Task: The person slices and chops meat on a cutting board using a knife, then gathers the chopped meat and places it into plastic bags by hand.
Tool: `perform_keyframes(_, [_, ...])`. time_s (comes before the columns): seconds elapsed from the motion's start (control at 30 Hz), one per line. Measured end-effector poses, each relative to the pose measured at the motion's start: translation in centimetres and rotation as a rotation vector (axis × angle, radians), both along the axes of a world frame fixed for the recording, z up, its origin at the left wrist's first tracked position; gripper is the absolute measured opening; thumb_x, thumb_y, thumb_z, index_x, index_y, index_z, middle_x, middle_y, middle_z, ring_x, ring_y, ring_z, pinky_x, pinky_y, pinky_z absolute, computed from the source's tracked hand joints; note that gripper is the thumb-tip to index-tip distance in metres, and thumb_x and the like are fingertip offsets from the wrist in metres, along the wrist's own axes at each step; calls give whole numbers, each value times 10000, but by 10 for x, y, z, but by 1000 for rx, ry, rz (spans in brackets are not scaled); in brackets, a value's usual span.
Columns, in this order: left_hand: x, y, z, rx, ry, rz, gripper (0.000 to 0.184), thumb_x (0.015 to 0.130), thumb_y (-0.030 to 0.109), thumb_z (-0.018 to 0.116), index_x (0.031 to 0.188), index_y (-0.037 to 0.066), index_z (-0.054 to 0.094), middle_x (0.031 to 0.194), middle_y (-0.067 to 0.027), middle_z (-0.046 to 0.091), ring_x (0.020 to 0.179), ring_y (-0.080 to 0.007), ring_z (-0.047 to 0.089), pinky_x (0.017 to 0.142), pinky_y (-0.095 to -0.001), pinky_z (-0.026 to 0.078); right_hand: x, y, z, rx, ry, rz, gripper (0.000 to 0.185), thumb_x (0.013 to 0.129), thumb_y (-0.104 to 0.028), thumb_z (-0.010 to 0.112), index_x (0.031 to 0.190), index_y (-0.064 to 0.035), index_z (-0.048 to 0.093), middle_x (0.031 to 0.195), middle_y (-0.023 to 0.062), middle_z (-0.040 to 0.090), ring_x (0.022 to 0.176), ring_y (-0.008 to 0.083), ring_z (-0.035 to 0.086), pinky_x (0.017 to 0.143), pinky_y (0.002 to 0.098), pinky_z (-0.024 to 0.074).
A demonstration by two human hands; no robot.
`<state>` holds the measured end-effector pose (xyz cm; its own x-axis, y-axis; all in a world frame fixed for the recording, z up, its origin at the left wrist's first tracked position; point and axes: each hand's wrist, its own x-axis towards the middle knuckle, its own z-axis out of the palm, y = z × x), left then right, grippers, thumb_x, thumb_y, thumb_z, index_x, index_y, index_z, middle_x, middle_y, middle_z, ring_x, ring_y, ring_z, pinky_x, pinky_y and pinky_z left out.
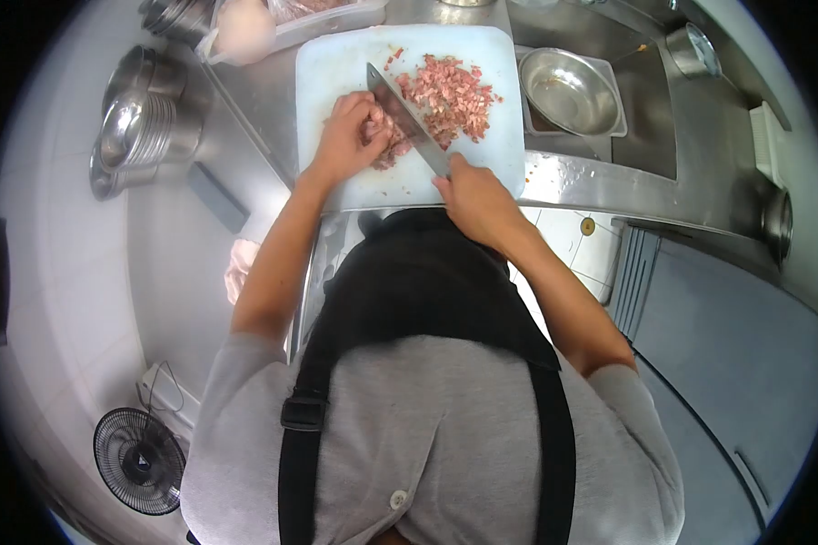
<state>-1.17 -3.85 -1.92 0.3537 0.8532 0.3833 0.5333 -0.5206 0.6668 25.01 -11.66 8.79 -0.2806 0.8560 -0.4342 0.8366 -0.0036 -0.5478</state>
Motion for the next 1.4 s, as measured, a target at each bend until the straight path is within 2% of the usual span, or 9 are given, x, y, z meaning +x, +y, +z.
perform_keyframes(0.07, [0, -3, -5, -24, -13, 5, 301, 830, 183, 800, 1034, 40, 631, 1247, -154, 632, 1195, -397, 573, 1027, -470, 496, -21, 11, -57, 133, 90, -27, 355, 1096, -262, 599, 1208, 74, 572, 983, 356, 728, 982, 555, 698, 882, 633, 529])
perform_keyframes(0.17, [-3, -1, 1, -33, 22, -3, 308, 837, 153, 805, 1050, 39, 615, 1268, -159, 621, 1187, -389, 585, 1030, -454, 499, -25, 25, -70, 163, 136, -56, 386, 1097, -269, 595, 1264, 77, 570, 1012, 355, 733, 1008, 547, 701, 900, 626, 533])
perform_keyframes(0.4, [-8, -7, 3, -20, -15, 5, 383, 818, 188, 786, 1123, 14, 632, 1312, -172, 587, 1200, -396, 560, 1049, -471, 491, 2, 17, -33, 118, 53, -72, 388, 1102, -272, 584, 1317, 52, 574, 1031, 325, 746, 1065, 501, 704, 939, 601, 521])
perform_keyframes(0.6, [-8, -7, 3, 23, 50, 11, 385, 809, 174, 777, 1119, 7, 621, 1301, -175, 585, 1198, -408, 554, 1040, -467, 491, 9, -9, 16, 85, 9, -2, 356, 1102, -261, 591, 1261, 57, 578, 1000, 317, 746, 988, 513, 708, 890, 608, 523])
perform_keyframes(0.8, [-7, -7, -2, 32, 32, 10, 362, 810, 144, 789, 1104, 14, 622, 1307, -179, 601, 1220, -417, 561, 1036, -474, 494, 1, -11, 2, 30, 27, 5, 335, 1102, -255, 587, 1216, 60, 577, 964, 318, 740, 953, 536, 709, 880, 629, 532])
perform_keyframes(0.9, [-8, -8, -5, -7, -2, 21, 359, 813, 144, 803, 1097, 19, 623, 1309, -185, 607, 1236, -417, 564, 1040, -475, 494, -26, 5, -58, 173, 82, 26, 352, 1104, -266, 581, 1224, 65, 571, 980, 319, 744, 965, 545, 711, 888, 632, 540])
perform_keyframes(1.0, [-11, -8, -2, -23, 38, -3, 347, 829, 150, 799, 1097, 18, 623, 1317, -188, 603, 1242, -418, 563, 1049, -475, 497, -37, 22, -68, 150, 110, -29, 374, 1102, -284, 586, 1240, 63, 563, 993, 316, 748, 984, 538, 714, 897, 616, 546])
perform_keyframes(1.2, [-13, -20, 7, -7, -32, 32, 326, 855, 144, 786, 1104, 18, 618, 1300, -186, 592, 1226, -409, 561, 1065, -472, 494, 10, 20, -64, 168, 67, -55, 411, 1100, -310, 597, 1301, 47, 562, 1015, 300, 756, 1030, 502, 714, 908, 591, 540])
perform_keyframes(1.4, [-12, -17, 3, -42, -28, 25, 279, 871, 114, 762, 1088, 17, 617, 1281, -183, 591, 1221, -411, 555, 1050, -467, 497, 4, -1, 1, 118, 58, 4, 391, 1102, -274, 589, 1275, 76, 567, 1002, 316, 749, 1022, 508, 709, 904, 596, 531])
